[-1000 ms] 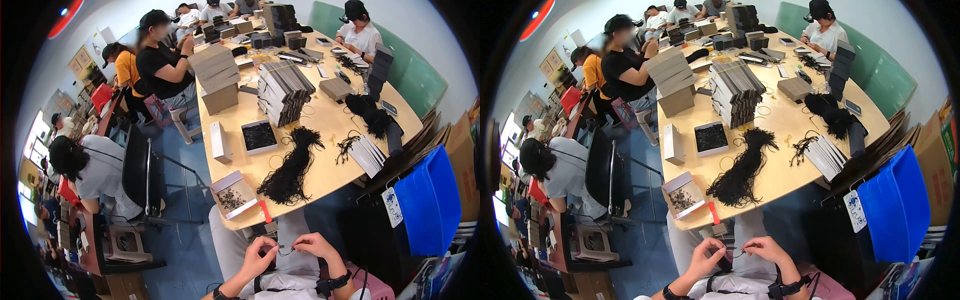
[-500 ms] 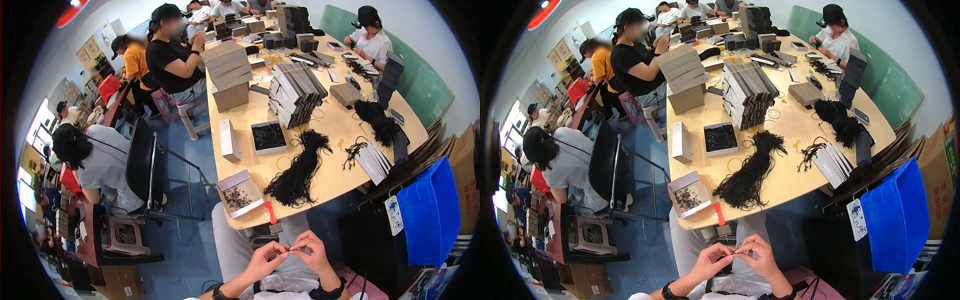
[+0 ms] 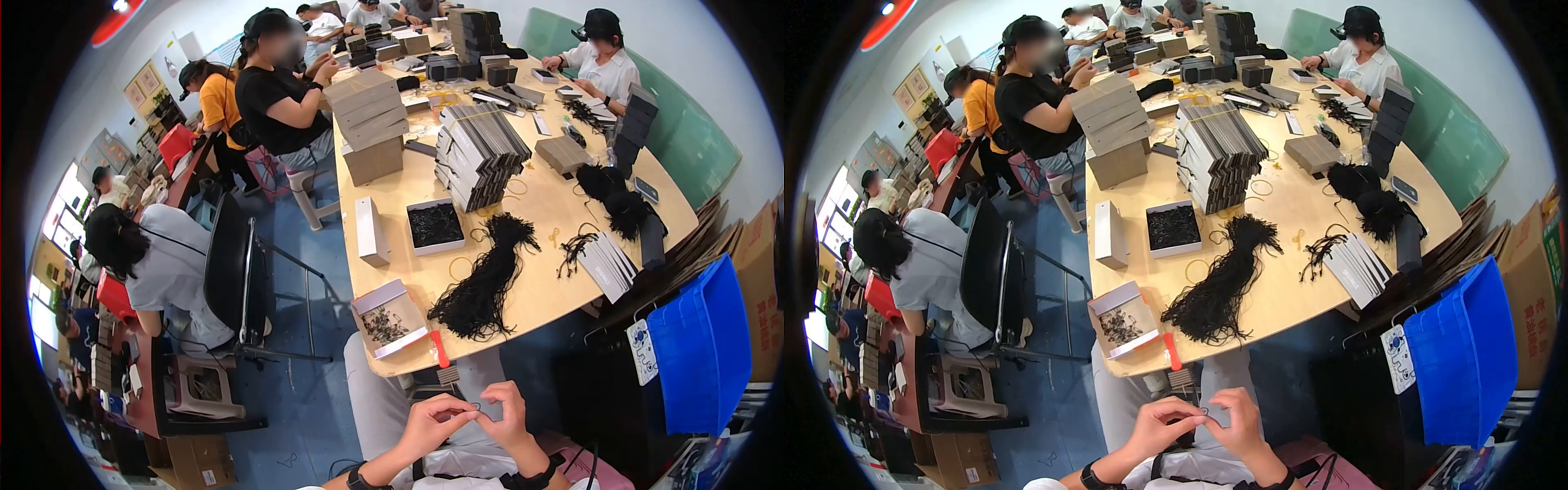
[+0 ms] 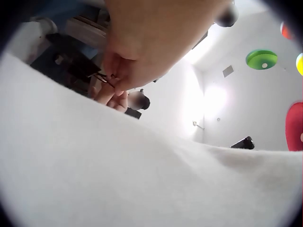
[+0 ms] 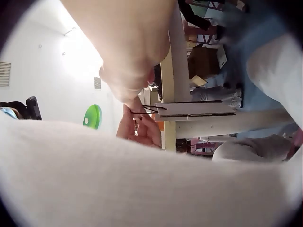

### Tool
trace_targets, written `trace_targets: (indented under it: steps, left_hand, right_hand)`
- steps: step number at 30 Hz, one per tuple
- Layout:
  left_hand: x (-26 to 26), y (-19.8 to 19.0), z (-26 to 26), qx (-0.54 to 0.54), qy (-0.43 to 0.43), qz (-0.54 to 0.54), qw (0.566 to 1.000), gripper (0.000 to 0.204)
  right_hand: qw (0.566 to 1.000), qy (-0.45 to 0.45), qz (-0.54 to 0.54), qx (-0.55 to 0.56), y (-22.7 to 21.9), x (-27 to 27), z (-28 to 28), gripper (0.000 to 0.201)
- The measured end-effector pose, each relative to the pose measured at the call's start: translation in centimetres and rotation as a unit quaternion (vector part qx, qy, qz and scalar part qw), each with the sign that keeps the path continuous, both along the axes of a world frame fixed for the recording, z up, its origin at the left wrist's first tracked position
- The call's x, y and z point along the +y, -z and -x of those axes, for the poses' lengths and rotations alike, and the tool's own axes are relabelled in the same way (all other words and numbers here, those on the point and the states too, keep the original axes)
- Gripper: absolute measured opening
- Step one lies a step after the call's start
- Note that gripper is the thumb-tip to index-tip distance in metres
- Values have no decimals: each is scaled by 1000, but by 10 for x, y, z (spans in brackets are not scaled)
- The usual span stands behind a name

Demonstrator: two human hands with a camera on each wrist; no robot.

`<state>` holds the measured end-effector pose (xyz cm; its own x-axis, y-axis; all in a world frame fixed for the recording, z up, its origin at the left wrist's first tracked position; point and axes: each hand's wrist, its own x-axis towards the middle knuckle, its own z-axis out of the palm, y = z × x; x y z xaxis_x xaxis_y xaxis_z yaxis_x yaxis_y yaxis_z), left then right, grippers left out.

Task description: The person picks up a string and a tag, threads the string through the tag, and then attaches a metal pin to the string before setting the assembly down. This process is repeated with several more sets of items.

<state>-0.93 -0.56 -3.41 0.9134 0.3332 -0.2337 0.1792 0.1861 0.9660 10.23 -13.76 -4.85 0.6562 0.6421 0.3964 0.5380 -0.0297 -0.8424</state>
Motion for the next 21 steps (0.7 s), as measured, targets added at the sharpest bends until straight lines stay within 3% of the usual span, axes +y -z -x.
trace_targets:
  steps: [2, 4, 8, 10, 11, 12, 13, 17, 19, 21]
  left_hand:
    - [5, -6, -1, 13, 16, 24, 1000, 19]
    - [10, -13, -2, 25, 31, 48, 998, 21]
    - [13, -20, -6, 34, 16, 219, 975, 20]
    - [14, -19, -7, 23, 2, 278, 960, 20]
    - [14, -16, -6, 12, -5, 306, 952, 21]
    - [13, -14, -5, 0, -12, 333, 943, 22]
    - [12, -14, -5, 0, -11, 333, 943, 22]
    - [15, -20, -7, 13, -66, 259, 964, 26]
    - [20, -24, -9, 11, -88, 243, 966, 26]
    - [24, -27, -10, 2, -118, 220, 968, 27]
  right_hand:
    - [1000, 11, -6, -1, -2, 2, -3, 30]
    - [993, -104, 26, -53, -7, 1, -11, 33]
    - [989, -146, 29, -17, 6, -5, -2, 35]
    - [957, -156, 36, 243, 3, -4, 6, 36]
    - [957, -156, 35, 242, 0, -4, 6, 36]
    - [923, -168, 13, 346, -3, -3, 7, 35]
    - [877, -179, -9, 445, -5, -3, 7, 34]
    - [893, -192, -15, 406, 6, -7, 1, 37]
    - [850, -257, -70, 453, 6, -11, -8, 39]
    - [866, -247, -59, 431, 5, -14, -12, 40]
